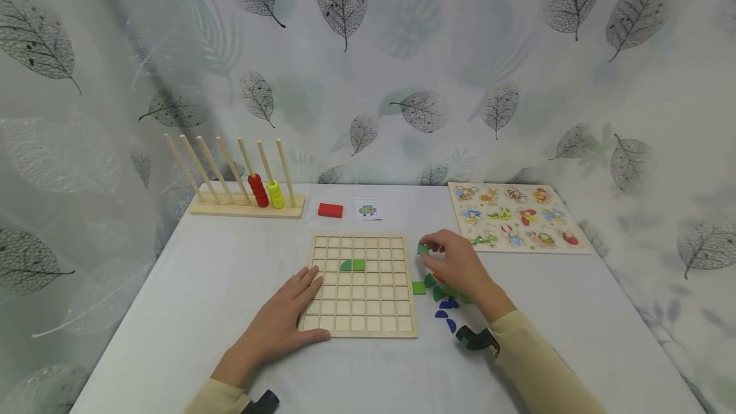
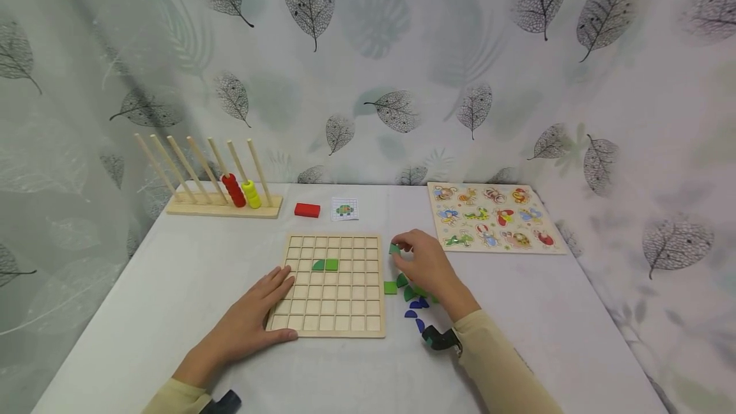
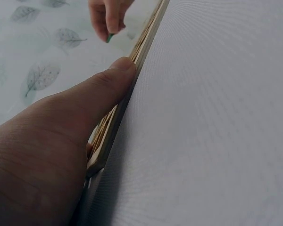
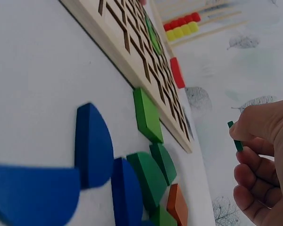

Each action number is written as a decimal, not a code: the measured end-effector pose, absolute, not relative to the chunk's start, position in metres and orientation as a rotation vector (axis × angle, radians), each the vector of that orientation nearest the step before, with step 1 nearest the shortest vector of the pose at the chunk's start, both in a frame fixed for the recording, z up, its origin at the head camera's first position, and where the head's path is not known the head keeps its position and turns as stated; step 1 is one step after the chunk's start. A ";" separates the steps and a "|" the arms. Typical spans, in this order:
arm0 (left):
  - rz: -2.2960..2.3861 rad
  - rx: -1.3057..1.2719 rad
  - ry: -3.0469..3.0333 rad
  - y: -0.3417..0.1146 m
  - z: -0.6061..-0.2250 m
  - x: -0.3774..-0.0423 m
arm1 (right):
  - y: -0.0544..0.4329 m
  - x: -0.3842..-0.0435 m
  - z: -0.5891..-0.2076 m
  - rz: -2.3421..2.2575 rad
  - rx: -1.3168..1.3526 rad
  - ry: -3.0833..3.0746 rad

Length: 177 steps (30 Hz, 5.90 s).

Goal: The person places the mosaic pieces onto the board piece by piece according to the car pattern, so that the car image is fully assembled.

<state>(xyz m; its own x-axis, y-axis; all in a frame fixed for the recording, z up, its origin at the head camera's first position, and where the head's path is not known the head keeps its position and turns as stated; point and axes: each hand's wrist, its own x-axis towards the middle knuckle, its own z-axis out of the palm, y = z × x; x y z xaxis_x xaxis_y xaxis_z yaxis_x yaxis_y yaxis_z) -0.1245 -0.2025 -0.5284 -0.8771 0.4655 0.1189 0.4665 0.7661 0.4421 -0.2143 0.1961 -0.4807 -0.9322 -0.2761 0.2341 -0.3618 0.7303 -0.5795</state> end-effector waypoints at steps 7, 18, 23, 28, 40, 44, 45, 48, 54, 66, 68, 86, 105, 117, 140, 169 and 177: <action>-0.731 -0.784 -2.941 -0.202 -0.530 -0.125 | 0.188 -0.214 -0.480 0.964 0.556 -2.782; -0.732 -0.774 -2.942 -0.203 -0.528 -0.125 | 0.171 -0.217 -0.480 0.966 0.635 -2.743; -0.733 -0.782 -2.927 -0.203 -0.529 -0.125 | 0.163 -0.217 -0.480 0.963 0.657 -2.740; -0.739 -0.784 -2.926 -0.202 -0.530 -0.125 | 0.155 -0.218 -0.479 0.966 0.671 -2.749; -0.763 -0.780 -2.937 -0.202 -0.531 -0.125 | 0.139 -0.216 -0.478 0.979 0.745 -2.684; -0.766 -0.788 -2.936 -0.202 -0.532 -0.126 | 0.134 -0.215 -0.481 0.971 0.724 -2.711; -0.765 -0.791 -2.934 -0.202 -0.532 -0.126 | 0.132 -0.215 -0.482 0.971 0.722 -2.722; -0.770 -0.787 -2.939 -0.202 -0.532 -0.126 | 0.128 -0.215 -0.482 0.981 0.722 -2.740; -0.776 -0.782 -2.936 -0.203 -0.534 -0.126 | 0.120 -0.216 -0.483 0.982 0.759 -2.748; -0.770 -0.764 -2.952 -0.202 -0.530 -0.125 | 0.107 -0.219 -0.488 0.963 0.765 -2.811; -0.770 -0.764 -2.952 -0.202 -0.529 -0.124 | 0.105 -0.218 -0.489 0.966 0.770 -2.818; -0.782 -0.764 -2.936 -0.199 -0.526 -0.122 | 0.099 -0.221 -0.504 0.783 0.781 -2.902; -0.783 -0.781 -2.920 -0.202 -0.527 -0.124 | 0.100 -0.221 -0.503 0.823 0.790 -2.905; -0.783 -0.785 -2.906 -0.202 -0.527 -0.124 | 0.102 -0.222 -0.504 0.891 0.818 -2.889; -0.781 -0.778 -2.909 -0.203 -0.531 -0.124 | 0.136 -0.209 -0.470 0.876 0.747 -2.819; -0.760 -0.773 -2.907 -0.200 -0.529 -0.124 | 0.222 -0.199 -0.456 0.845 0.575 -2.845; -0.771 -0.770 -2.933 -0.201 -0.529 -0.124 | 0.249 -0.198 -0.454 0.796 0.526 -2.875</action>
<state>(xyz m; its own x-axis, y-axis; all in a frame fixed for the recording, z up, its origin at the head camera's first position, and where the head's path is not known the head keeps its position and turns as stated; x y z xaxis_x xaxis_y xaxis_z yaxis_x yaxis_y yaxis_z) -0.1237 -0.2008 -0.5288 -0.8787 0.4583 0.1333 0.4647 0.7574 0.4588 -0.1976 0.2491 -0.4542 -0.9335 -0.2993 0.1973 -0.3582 0.8021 -0.4779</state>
